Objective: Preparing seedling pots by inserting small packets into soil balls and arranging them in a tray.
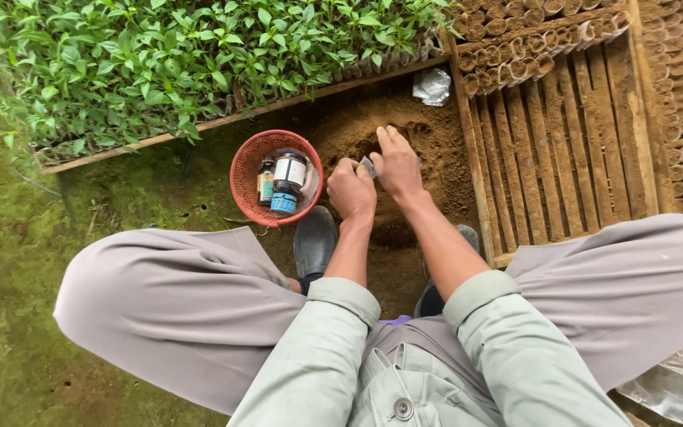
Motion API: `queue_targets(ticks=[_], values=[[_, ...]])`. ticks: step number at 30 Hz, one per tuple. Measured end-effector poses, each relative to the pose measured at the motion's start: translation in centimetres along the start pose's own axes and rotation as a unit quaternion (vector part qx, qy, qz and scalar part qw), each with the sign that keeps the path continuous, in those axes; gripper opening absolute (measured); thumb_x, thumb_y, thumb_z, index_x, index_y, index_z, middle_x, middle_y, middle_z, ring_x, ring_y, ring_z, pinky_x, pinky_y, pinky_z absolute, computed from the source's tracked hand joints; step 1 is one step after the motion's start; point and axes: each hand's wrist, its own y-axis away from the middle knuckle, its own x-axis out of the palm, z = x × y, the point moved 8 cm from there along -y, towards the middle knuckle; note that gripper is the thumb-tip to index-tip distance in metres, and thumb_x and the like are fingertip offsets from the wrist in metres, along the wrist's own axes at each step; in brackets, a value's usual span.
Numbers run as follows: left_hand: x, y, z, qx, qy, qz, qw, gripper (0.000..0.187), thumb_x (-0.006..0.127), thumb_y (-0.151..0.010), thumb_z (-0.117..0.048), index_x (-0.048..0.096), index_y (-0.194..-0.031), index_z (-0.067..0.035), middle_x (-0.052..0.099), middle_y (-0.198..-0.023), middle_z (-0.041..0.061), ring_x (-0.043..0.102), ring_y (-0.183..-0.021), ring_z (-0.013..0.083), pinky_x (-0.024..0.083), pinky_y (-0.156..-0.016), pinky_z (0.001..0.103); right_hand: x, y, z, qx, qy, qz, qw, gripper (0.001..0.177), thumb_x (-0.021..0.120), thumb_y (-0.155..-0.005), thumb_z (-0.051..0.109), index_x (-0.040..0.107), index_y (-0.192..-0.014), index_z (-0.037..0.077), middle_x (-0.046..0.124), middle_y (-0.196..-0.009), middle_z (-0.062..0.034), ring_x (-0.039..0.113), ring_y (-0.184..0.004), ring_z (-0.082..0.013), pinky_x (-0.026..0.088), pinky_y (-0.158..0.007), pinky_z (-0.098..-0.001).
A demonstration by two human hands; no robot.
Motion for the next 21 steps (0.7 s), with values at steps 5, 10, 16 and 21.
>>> queue_targets(ticks=[5, 10, 16, 21], values=[[-0.3, -1.0, -0.2, -0.013, -0.013, 0.012, 1.000, 0.008, 0.069, -0.087, -0.023, 0.068, -0.084, -0.016, 0.073, -0.084, 0.007, 0.075, -0.085, 0.0395, 0.062, -0.071, 0.055, 10.6, 2.5, -5.9, -0.062, 0.115, -0.015, 0.991, 0.032, 0.070, -0.085, 0.014, 0.063, -0.114, 0.003, 0.062, -0.106, -0.0165, 0.067, -0.100, -0.0346, 0.058, -0.086, -0.0422], [0.3, -1.2, 0.3, -0.010, -0.002, 0.022, 1.000, 0.007, 0.067, -0.087, -0.022, 0.069, -0.085, -0.016, 0.073, -0.085, 0.009, 0.074, -0.087, 0.0411, 0.062, -0.074, 0.057, 7.2, 4.8, -7.6, 0.123, 0.010, 0.024, 0.992, 0.019, 0.062, -0.085, 0.014, 0.074, -0.100, 0.021, 0.070, -0.095, -0.0055, 0.073, -0.088, -0.0328, 0.062, -0.079, -0.0473], [0.0, -0.7, -1.2, 0.002, 0.053, 0.023, 0.998, 0.004, 0.068, -0.090, -0.012, 0.071, -0.090, -0.010, 0.074, -0.084, 0.014, 0.075, -0.086, 0.0417, 0.063, -0.072, 0.054, 1.4, 6.3, -7.3, 0.425, -0.413, 0.007, 0.806, 0.020, 0.080, -0.077, 0.009, 0.078, -0.096, 0.006, 0.072, -0.074, -0.0083, 0.068, -0.055, -0.0124, 0.060, -0.048, -0.0231], [0.3, 0.1, -2.4, 0.019, 0.065, 0.051, 0.996, 0.009, 0.068, -0.089, -0.014, 0.072, -0.094, -0.008, 0.075, -0.088, 0.020, 0.074, -0.089, 0.0452, 0.061, -0.073, 0.058, -2.5, 4.8, -2.0, 0.378, -0.525, 0.050, 0.761, 0.021, 0.082, -0.078, 0.002, 0.075, -0.098, 0.000, 0.069, -0.079, -0.0092, 0.073, -0.064, -0.0169, 0.063, -0.055, -0.0233]])
